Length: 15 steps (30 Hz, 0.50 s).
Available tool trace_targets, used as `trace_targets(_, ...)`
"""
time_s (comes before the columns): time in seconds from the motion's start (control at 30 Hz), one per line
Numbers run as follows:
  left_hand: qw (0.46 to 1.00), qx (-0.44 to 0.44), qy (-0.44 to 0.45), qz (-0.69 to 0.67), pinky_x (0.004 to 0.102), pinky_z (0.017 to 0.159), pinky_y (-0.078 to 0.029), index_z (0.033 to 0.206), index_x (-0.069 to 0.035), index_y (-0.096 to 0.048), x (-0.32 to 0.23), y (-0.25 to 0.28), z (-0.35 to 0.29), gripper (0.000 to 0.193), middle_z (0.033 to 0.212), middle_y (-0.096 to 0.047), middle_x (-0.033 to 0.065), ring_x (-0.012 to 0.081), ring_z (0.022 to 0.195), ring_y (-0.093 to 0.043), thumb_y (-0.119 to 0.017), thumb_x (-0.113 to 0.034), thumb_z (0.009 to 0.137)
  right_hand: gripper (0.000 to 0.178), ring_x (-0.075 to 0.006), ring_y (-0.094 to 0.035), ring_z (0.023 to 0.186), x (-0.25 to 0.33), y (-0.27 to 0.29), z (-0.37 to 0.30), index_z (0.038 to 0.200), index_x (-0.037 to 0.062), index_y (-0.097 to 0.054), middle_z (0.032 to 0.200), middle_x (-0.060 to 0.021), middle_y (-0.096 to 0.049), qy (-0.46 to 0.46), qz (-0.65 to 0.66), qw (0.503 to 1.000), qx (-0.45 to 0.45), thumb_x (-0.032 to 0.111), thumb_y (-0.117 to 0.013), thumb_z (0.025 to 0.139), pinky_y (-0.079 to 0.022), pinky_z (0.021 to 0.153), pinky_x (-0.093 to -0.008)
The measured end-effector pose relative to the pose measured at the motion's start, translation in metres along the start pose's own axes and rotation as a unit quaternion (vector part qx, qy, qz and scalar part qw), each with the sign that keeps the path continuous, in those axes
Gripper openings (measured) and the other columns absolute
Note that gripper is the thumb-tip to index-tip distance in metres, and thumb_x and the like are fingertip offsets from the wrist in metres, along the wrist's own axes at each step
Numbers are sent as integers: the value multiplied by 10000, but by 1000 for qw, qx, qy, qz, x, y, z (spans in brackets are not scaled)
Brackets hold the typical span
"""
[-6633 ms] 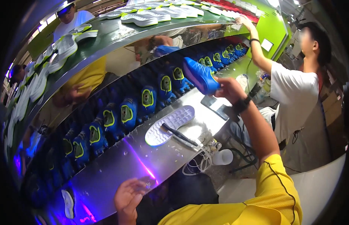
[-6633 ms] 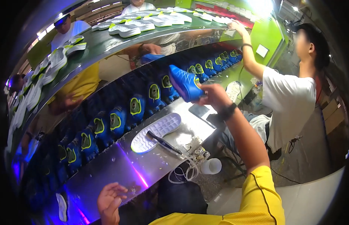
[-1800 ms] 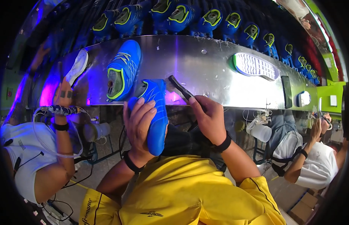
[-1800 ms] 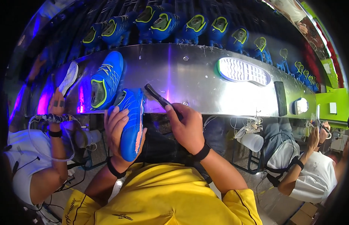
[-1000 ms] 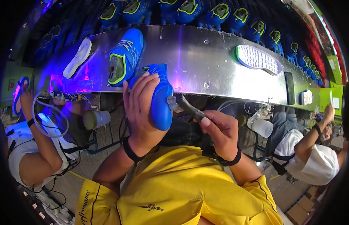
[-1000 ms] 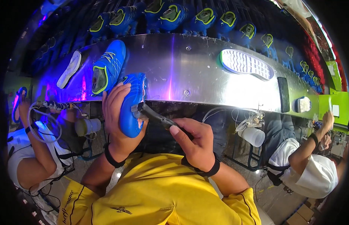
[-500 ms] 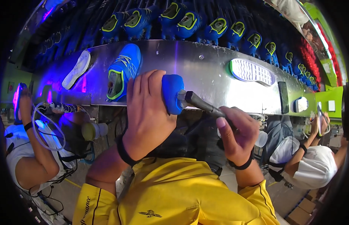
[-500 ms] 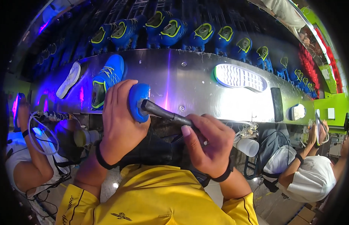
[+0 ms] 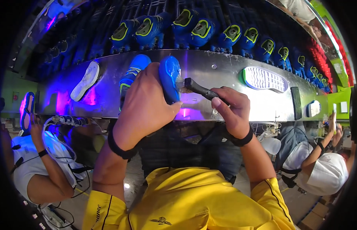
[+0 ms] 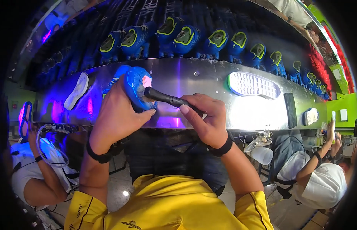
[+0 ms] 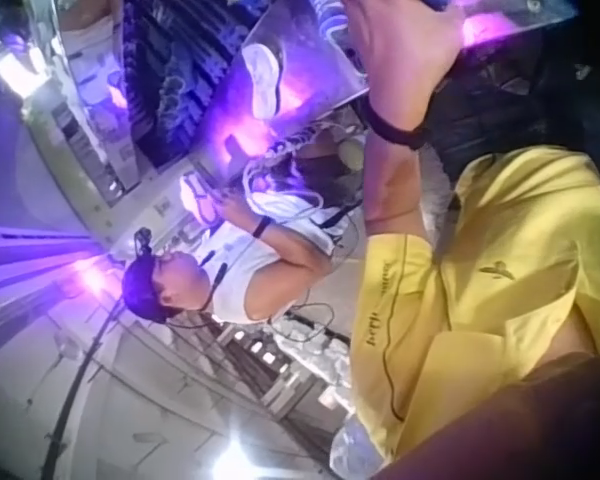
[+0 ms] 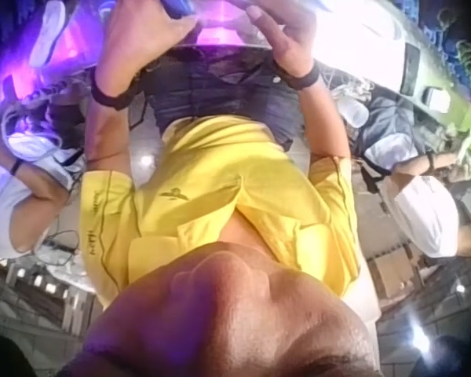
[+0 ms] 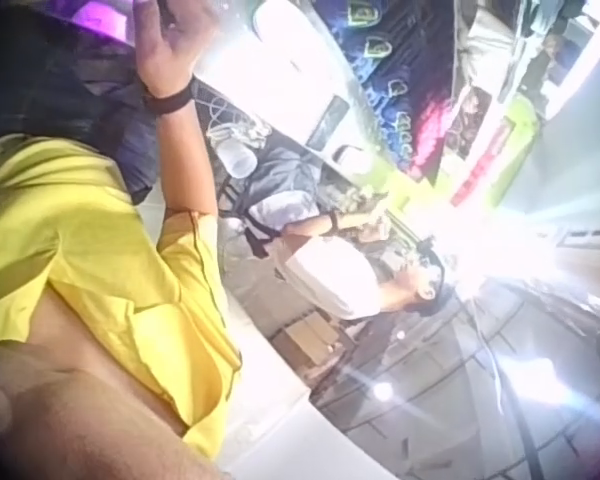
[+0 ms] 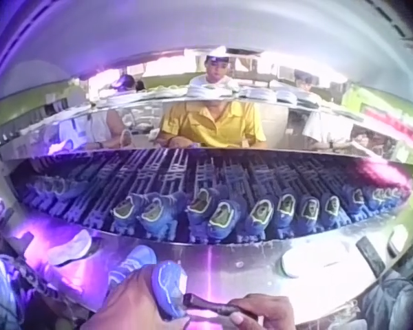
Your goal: Applying glue or coating to shoe uppers and soles using a brush on an industrial assembly line.
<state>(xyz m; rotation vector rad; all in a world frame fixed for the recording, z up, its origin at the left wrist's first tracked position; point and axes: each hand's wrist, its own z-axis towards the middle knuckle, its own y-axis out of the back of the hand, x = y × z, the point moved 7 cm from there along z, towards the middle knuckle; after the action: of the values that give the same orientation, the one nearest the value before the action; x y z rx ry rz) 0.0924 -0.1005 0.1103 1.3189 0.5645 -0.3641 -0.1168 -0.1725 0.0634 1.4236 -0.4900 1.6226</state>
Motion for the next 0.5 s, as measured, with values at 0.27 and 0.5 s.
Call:
trace_targets(0.27, 998, 55, 29, 1, 480, 1016, -528, 1364, 14, -526, 18, -1, 16, 776, 1255, -658, 250, 448, 1186, -650, -914, -160, 715, 220, -212, -670, 725, -25, -18, -16, 1058, -55, -765, 842, -141, -729, -21, 15, 999, -39, 145, -754, 968, -510, 685, -323)
trace_targets(0.5, 997, 54, 46, -24, 433, 1101, -501, 1576, 4, -347, 41, -3, 4, 1031, 1434, -610, 257, 396, 1312, -633, -927, -138, 736, 212, -129, -636, 680, -42, -22, -49, 1053, -49, -771, 770, -118, -715, -138, -2, 988, -75, 149, -761, 978, -493, 633, -298)
